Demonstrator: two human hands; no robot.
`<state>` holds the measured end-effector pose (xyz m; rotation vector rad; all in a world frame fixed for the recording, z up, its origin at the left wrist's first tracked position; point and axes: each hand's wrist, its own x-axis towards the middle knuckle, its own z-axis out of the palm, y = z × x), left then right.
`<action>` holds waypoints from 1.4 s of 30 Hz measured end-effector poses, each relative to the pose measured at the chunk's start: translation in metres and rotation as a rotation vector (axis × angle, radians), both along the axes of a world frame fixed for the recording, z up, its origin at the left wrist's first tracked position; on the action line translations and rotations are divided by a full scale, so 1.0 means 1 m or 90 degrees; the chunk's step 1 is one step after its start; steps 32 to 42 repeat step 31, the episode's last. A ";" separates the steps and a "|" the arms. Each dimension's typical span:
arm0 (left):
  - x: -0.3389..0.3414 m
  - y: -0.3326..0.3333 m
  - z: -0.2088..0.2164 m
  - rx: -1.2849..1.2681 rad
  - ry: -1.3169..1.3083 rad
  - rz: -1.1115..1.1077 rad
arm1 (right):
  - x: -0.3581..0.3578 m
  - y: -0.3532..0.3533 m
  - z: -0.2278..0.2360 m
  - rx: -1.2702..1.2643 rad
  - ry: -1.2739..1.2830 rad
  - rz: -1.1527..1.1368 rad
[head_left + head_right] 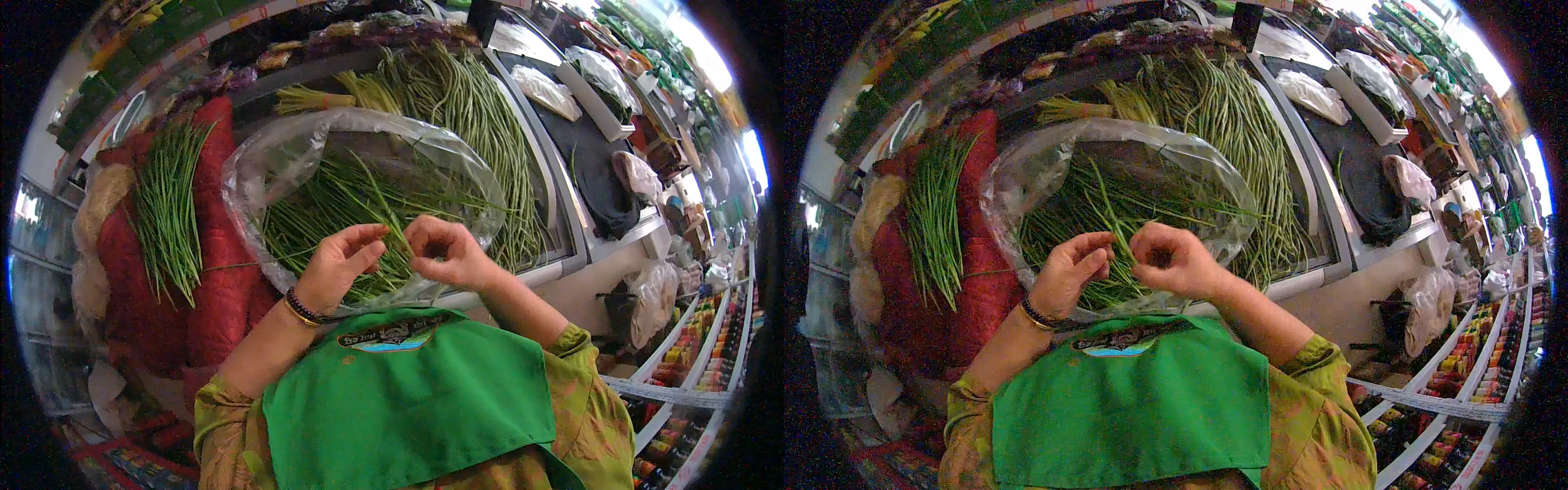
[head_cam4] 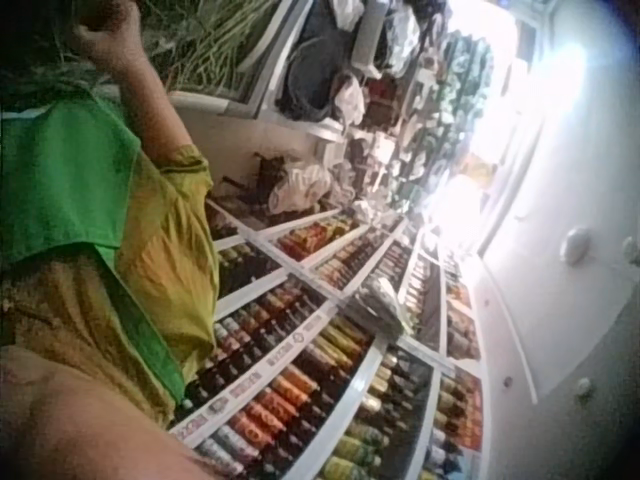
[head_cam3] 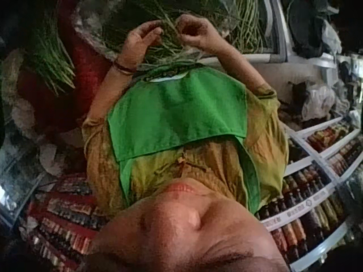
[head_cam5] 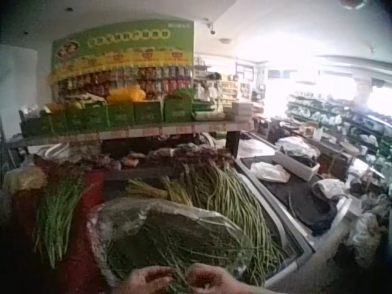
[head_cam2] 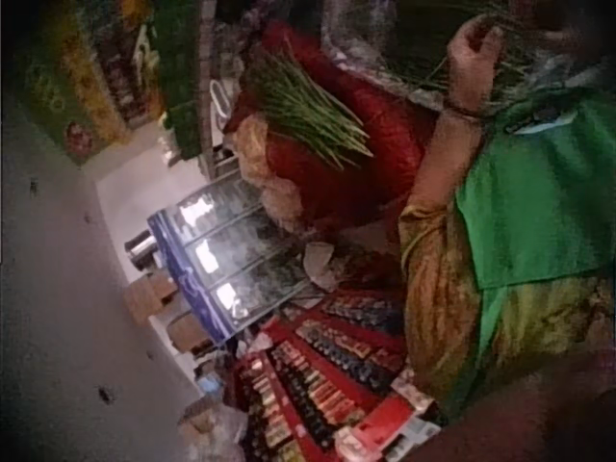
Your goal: The person repeatedly picks up long green vegetables from a plastic bag, inspects them, and places them into a red sack. The person handles the vegetables one by one or in small bunches throughout the clip.
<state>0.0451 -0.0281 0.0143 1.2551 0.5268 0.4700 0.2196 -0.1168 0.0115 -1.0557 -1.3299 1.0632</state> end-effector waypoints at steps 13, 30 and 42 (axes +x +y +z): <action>0.005 -0.009 -0.010 -0.065 0.026 0.144 | -0.022 -0.005 -0.005 0.140 -0.407 -0.134; -0.013 0.019 -0.036 -0.299 -0.125 0.273 | 0.005 -0.004 -0.025 0.014 -0.489 0.042; -0.014 0.021 -0.039 -0.298 -0.131 0.273 | 0.008 -0.004 -0.026 0.002 -0.483 0.047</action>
